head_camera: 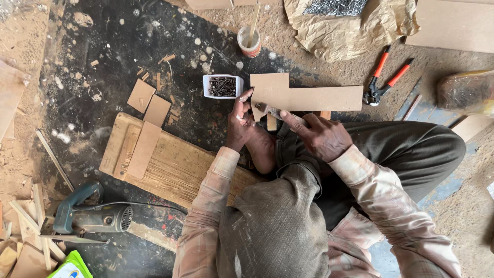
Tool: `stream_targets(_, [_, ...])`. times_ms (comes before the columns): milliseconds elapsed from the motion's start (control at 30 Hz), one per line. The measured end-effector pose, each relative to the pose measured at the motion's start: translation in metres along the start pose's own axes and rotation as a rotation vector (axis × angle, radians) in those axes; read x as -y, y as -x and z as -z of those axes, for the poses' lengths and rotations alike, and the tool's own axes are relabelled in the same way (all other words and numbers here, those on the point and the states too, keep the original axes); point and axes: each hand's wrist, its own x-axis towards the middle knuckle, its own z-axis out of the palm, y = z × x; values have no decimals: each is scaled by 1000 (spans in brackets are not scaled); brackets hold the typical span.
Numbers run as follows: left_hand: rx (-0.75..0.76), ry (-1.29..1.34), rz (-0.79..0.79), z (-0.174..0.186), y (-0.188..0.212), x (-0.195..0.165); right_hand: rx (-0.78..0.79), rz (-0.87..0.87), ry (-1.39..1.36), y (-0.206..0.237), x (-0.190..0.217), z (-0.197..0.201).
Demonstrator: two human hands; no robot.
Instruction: The person assembles a small wooden structure by hammering nails into a T-shaped piece of wood. They repeatedly pick up nails, position them, and strike with a hammer while sitting on the floor.
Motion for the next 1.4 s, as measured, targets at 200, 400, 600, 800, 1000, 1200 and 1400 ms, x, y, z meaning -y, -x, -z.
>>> stream_targets(200, [-21, -60, 3, 1, 1, 2, -39, 6, -14, -1, 3, 1])
stream_targets(400, [8, 33, 213, 1, 1, 10, 13, -7, 50, 0, 3, 5])
stream_targets(600, [12, 104, -13, 0, 1, 16, -67, -39, -55, 0, -3, 0])
stream_targets(800, [-18, 44, 154, -3, 4, 21, -295, -319, -593, 21, -34, -2])
stream_targets(1000, [-49, 121, 80, -11, 2, 19, -527, -667, -903, 40, -101, 18])
stream_targets(1200, [-42, 159, -7, -13, 3, 9, -422, -1008, -1173, 49, -137, -6])
stream_targets(1400, [-35, 183, 0, -16, 4, 8, -298, -1020, -991, 62, -171, -48])
